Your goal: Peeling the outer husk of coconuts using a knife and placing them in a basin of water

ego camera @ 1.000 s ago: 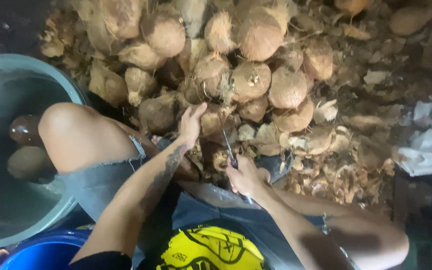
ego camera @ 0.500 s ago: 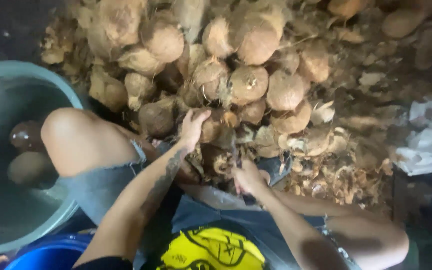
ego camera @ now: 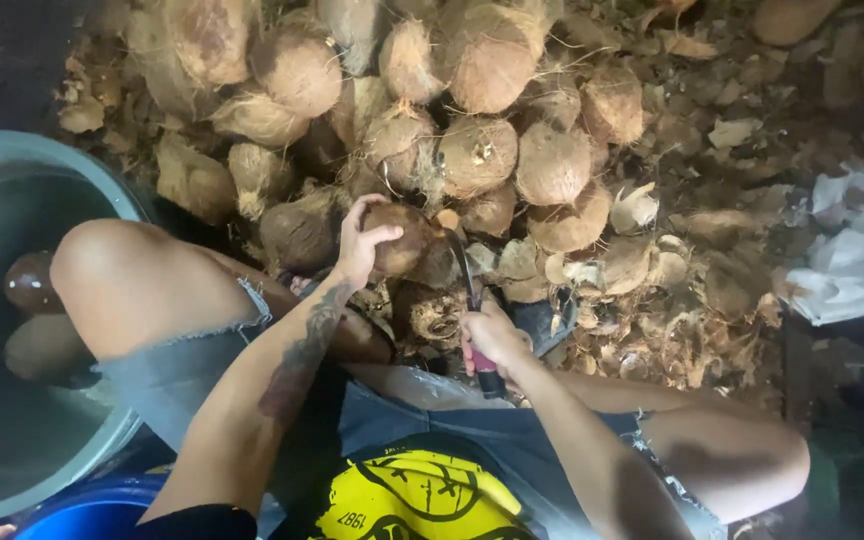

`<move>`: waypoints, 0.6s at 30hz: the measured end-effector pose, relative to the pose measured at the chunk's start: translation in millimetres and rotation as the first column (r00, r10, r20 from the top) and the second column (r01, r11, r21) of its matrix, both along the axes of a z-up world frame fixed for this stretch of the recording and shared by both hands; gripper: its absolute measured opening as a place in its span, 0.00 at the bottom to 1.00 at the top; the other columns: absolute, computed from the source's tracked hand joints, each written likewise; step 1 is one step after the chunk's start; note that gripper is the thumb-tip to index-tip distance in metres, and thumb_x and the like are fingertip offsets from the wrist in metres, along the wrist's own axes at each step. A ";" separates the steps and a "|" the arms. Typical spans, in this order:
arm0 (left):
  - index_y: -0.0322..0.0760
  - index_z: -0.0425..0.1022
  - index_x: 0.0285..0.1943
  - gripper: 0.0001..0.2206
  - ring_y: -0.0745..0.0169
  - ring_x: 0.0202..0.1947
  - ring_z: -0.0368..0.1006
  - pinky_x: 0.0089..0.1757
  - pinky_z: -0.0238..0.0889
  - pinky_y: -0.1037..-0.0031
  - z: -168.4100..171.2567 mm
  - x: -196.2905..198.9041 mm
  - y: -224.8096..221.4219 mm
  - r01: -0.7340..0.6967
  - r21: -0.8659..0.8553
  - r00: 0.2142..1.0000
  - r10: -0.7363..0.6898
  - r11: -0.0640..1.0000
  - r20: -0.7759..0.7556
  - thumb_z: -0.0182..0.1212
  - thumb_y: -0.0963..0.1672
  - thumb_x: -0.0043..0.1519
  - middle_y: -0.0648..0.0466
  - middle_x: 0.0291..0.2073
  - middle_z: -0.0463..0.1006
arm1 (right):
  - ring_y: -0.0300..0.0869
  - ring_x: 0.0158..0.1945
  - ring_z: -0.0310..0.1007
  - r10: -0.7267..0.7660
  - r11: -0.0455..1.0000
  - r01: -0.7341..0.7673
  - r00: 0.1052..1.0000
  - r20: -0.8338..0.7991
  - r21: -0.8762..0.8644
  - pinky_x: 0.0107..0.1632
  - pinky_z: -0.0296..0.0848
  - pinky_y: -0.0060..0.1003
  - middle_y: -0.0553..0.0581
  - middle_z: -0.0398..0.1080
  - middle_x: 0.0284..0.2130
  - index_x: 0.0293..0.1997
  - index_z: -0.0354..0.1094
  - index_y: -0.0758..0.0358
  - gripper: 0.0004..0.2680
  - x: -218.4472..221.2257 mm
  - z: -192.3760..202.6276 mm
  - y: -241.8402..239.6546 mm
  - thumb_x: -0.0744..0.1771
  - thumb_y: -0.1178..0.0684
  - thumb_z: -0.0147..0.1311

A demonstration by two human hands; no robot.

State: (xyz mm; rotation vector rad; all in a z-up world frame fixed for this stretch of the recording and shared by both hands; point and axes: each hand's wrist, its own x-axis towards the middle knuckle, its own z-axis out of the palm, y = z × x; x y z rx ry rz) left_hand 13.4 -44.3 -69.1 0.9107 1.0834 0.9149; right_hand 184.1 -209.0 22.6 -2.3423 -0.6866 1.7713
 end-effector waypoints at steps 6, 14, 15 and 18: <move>0.56 0.78 0.66 0.35 0.46 0.64 0.69 0.64 0.58 0.60 -34.5 -8.1 9.1 0.313 0.098 0.893 -0.257 0.945 -0.370 0.81 0.48 0.44 0.48 0.60 0.72 | 0.45 0.11 0.72 -0.001 0.982 -0.008 0.999 0.044 0.189 0.18 0.71 0.36 0.56 0.66 0.05 0.08 0.68 0.61 0.15 -6.9 28.3 -7.7 0.61 0.51 0.51; 0.44 0.82 0.59 0.32 0.58 0.50 0.77 0.56 0.68 0.68 -27.4 -13.0 2.2 0.177 -0.044 0.984 -0.178 0.983 -0.021 0.72 0.37 0.40 0.51 0.48 0.83 | 0.47 0.14 0.73 0.181 0.949 -0.178 0.983 0.013 0.260 0.18 0.72 0.41 0.59 0.69 0.11 0.27 0.68 0.64 0.07 4.1 -39.8 -1.6 0.64 0.53 0.51; 0.44 0.82 0.59 0.32 0.58 0.50 0.77 0.56 0.68 0.68 -22.3 -12.2 -0.3 0.183 -0.042 0.983 -0.183 0.982 -0.015 0.72 0.37 0.40 0.51 0.48 0.83 | 0.47 0.14 0.73 0.175 0.950 -0.174 0.984 0.019 0.259 0.18 0.72 0.41 0.59 0.69 0.11 0.27 0.68 0.64 0.07 9.2 -45.3 -8.7 0.64 0.53 0.51; 0.44 0.80 0.61 0.32 0.52 0.53 0.75 0.55 0.67 0.66 -16.5 -11.9 7.4 0.187 -0.114 0.982 -0.189 0.976 -0.014 0.73 0.39 0.40 0.48 0.49 0.81 | 0.50 0.08 0.66 -0.036 0.979 0.049 0.997 -0.065 0.200 0.12 0.64 0.43 0.67 0.64 0.07 0.13 0.66 0.69 0.16 16.5 -54.2 -10.6 0.64 0.52 0.51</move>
